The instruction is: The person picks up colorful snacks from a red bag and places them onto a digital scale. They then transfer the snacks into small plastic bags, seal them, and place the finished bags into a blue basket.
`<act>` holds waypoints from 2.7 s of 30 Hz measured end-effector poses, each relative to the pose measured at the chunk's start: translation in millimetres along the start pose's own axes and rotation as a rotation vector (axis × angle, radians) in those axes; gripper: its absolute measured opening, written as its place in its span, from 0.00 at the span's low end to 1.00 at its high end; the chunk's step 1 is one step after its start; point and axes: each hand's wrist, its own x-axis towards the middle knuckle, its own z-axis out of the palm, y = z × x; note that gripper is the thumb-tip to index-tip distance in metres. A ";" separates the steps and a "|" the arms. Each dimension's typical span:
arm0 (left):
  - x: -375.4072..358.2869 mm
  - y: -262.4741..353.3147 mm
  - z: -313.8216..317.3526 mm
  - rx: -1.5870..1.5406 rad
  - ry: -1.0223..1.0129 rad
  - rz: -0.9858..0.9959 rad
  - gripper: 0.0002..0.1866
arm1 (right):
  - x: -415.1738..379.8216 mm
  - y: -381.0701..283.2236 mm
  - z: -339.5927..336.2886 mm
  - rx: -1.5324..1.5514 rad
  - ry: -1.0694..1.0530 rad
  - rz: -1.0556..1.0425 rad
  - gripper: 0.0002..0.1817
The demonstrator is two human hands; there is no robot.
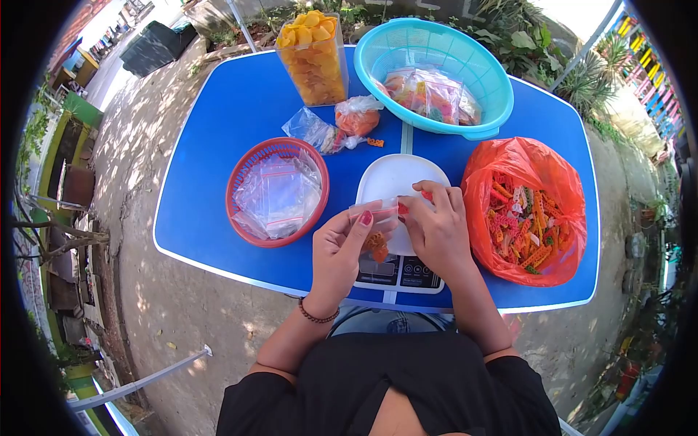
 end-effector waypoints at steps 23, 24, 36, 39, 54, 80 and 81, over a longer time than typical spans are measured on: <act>-2.8 7.5 7.9 0.172 -0.126 -0.073 0.15 | 0.4 -9.5 -27.7 0.881 0.158 0.178 0.06; -1.5 8.5 6.8 0.180 -0.147 -0.102 0.15 | 1.6 -6.9 -28.4 0.836 0.141 0.133 0.07; 14.6 14.1 3.3 0.209 -0.209 -0.139 0.15 | 8.1 9.9 -26.8 1.062 0.136 0.286 0.07; 16.2 16.2 2.7 0.213 -0.215 -0.162 0.14 | 8.8 13.4 -29.2 0.946 0.062 0.184 0.07; 13.1 14.9 5.6 0.188 -0.209 -0.090 0.16 | 9.1 3.7 -32.4 0.756 -0.049 0.006 0.12; 12.3 13.0 5.0 0.207 -0.320 -0.137 0.20 | 6.0 12.8 -42.6 0.877 -0.068 -0.032 0.12; 13.1 13.7 5.9 0.137 -0.279 -0.144 0.21 | 6.8 15.3 -43.3 0.791 -0.059 0.080 0.12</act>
